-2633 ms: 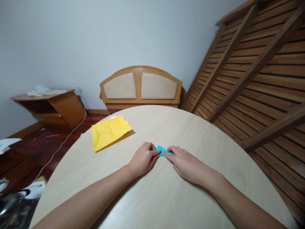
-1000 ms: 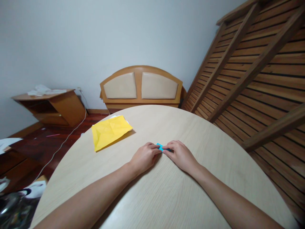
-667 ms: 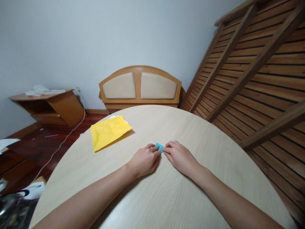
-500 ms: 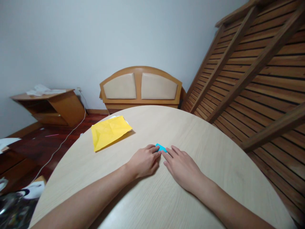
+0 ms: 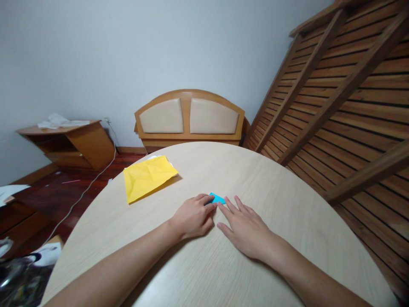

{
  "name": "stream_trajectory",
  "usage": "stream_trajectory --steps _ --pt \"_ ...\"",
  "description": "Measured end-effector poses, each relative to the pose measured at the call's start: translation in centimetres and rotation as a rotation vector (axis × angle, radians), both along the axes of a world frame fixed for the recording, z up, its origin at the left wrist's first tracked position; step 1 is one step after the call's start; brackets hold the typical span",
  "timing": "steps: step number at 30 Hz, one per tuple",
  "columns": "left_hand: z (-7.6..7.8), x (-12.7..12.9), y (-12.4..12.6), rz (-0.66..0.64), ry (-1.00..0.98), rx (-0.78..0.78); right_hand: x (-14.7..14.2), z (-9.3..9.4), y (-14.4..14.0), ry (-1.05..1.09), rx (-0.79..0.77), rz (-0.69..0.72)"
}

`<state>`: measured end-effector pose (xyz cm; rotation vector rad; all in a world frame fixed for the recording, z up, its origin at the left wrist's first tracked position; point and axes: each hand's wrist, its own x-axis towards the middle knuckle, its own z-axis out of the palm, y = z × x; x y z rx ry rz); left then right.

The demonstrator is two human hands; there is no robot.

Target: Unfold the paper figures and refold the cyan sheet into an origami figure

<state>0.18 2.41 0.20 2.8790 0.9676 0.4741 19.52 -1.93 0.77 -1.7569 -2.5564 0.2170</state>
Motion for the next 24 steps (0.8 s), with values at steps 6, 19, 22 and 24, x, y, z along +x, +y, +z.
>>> stream_trajectory --steps 6,19,22,24 --pt "0.2 0.0 0.1 -0.002 0.025 -0.003 0.8 0.8 0.2 0.045 -0.183 0.002" --pt "0.4 0.2 0.0 0.025 0.056 -0.007 2.0 2.7 0.7 -0.107 -0.218 -0.134" --pt "0.3 0.2 0.0 0.026 0.053 0.0 1.4 1.9 0.8 -0.133 -0.009 -0.22" --pt "0.3 0.3 0.1 0.029 0.048 0.01 0.8 1.1 1.0 -0.071 0.15 -0.18"
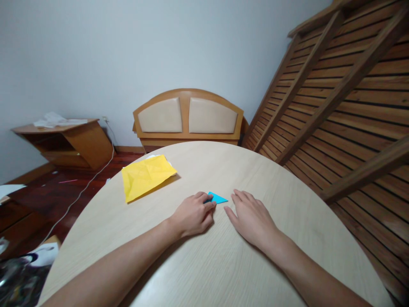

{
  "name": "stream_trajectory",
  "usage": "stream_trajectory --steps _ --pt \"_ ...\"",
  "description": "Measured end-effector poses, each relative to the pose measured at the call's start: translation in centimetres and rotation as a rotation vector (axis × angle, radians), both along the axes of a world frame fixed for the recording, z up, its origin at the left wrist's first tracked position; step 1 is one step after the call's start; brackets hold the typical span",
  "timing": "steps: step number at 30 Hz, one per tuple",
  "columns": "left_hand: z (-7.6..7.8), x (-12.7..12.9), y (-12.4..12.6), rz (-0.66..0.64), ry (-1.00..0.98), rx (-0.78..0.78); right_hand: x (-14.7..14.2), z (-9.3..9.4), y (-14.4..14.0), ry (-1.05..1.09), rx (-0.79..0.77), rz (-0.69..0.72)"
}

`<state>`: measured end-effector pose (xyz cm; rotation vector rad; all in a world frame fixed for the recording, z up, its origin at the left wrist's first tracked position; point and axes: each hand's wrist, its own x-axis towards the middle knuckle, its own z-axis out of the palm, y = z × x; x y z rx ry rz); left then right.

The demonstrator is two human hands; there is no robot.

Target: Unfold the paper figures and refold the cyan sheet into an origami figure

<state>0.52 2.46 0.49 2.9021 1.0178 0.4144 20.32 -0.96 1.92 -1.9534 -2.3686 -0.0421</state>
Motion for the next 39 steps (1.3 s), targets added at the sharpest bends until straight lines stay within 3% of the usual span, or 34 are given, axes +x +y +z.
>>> stream_trajectory --steps 3,6,13,19,26,39 --pt "-0.1 0.3 0.0 0.008 -0.006 0.007 -0.8 -1.3 0.2 0.1 0.053 0.19" --pt "-0.3 0.5 0.2 0.007 -0.006 0.011 -1.1 -1.9 0.4 0.114 0.014 0.253" --pt "0.5 -1.4 0.9 -0.132 0.067 0.069 -0.5 -1.5 0.5 0.056 -0.017 0.286" --pt "1.5 -2.1 0.2 -0.096 0.145 0.072 -0.4 -1.4 0.3 0.032 -0.026 0.292" --pt "1.5 -1.0 -0.3 -0.027 0.134 0.065 -0.6 -0.9 0.3 0.045 -0.066 0.276" --pt "1.9 -3.1 0.3 -0.12 0.063 0.052 0.0 -1.5 0.3 0.087 -0.022 0.294"
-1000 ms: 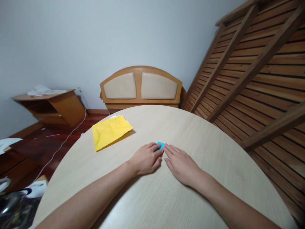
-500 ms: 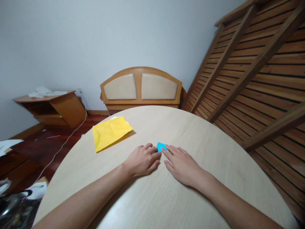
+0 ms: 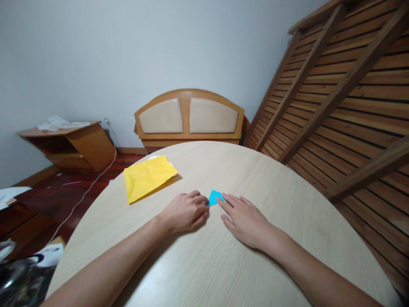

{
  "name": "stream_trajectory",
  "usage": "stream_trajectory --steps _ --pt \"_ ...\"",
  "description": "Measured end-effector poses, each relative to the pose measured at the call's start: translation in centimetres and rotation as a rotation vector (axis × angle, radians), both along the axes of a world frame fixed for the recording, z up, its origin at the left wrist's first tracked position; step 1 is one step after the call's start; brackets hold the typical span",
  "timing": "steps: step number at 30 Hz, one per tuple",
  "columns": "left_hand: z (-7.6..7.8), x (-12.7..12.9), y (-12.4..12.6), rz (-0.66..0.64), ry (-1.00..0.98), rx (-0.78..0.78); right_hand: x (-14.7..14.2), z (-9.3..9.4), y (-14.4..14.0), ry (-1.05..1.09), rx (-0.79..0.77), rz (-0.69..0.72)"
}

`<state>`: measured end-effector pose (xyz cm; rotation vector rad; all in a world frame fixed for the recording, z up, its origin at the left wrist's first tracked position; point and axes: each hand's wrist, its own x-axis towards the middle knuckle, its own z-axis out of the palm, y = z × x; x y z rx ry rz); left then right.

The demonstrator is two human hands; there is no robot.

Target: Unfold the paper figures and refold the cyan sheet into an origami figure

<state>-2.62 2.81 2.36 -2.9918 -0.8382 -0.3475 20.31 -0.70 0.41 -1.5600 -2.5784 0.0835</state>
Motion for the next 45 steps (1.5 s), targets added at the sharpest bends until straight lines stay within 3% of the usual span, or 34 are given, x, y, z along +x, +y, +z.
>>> stream_trajectory --steps 5,10,15,19,25,29,33,41,45 --pt "-0.6 -0.8 0.6 -0.027 -0.041 -0.025 0.2 0.1 0.2 0.041 0.016 0.012" --pt "-1.8 0.0 1.0 0.195 -0.157 -0.046 0.3 0.1 1.4 0.146 0.087 0.035" --pt "-2.8 1.2 1.0 0.188 -0.192 -0.084 0.5 -0.4 2.6 0.218 0.126 0.047" --pt "-2.8 1.3 1.0 0.22 -0.254 -0.149 0.5 -0.5 2.7 0.218 0.14 0.062" --pt "-2.1 2.3 0.7 0.361 -0.58 -0.383 -0.1 -0.4 2.4 0.311 0.129 0.068" --pt "-3.2 3.7 0.4 0.369 -0.932 -0.707 -0.7 -0.5 2.1 0.426 0.094 0.062" --pt "-4.0 4.3 0.2 0.338 -1.105 -0.845 -0.9 -0.6 1.9 0.591 0.023 0.041" --pt "-3.7 4.1 -0.2 0.307 -1.097 -0.687 -1.4 -0.6 1.4 0.825 -0.034 0.032" --pt "-3.6 4.1 -0.5 0.219 -1.143 -0.711 -1.7 -0.6 1.2 0.962 -0.089 0.018"
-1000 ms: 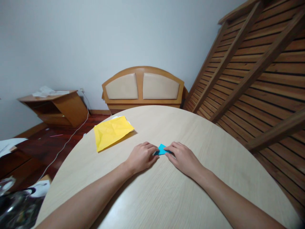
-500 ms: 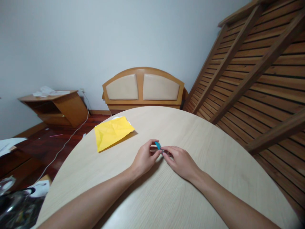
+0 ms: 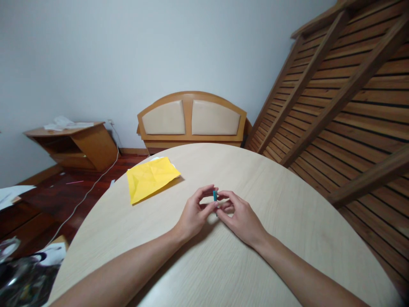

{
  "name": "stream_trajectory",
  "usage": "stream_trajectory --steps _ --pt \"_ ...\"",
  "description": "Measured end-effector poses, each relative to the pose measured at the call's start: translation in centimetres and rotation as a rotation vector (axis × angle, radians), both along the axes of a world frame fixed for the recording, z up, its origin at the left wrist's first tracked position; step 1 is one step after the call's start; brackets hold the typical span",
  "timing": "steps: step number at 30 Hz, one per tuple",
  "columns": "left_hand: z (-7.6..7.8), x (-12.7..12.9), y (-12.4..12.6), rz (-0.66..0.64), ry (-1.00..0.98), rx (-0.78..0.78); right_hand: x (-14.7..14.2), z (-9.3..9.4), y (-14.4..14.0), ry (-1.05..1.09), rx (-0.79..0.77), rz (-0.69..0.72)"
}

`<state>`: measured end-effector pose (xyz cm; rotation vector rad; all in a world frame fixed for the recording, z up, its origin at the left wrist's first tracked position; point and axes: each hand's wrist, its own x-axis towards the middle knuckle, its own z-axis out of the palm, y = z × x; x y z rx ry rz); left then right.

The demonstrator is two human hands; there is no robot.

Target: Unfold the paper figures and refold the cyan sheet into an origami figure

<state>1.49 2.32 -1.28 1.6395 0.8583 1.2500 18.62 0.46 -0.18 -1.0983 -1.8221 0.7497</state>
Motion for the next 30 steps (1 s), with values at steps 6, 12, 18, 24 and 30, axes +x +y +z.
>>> stream_trajectory --steps 6,12,18,24,30 --pt "0.41 -0.11 -0.41 -0.082 -0.096 -0.03 0.07 0.0 -0.07 0.147 -0.069 0.053" --pt "0.59 -0.53 -0.41 -0.101 -0.052 -0.045 0.26 -0.01 0.06 0.19 -0.125 0.094" --pt "0.7 -0.87 -0.27 -0.107 -0.022 -0.012 0.36 0.08 0.01 0.206 -0.125 0.112" --pt "0.63 -0.9 -0.29 -0.077 0.017 0.02 0.35 -0.32 0.11 0.188 -0.088 0.105" --pt "0.75 -0.32 -0.57 -0.035 0.069 0.075 -0.08 -0.55 0.09 0.071 0.006 -0.026"
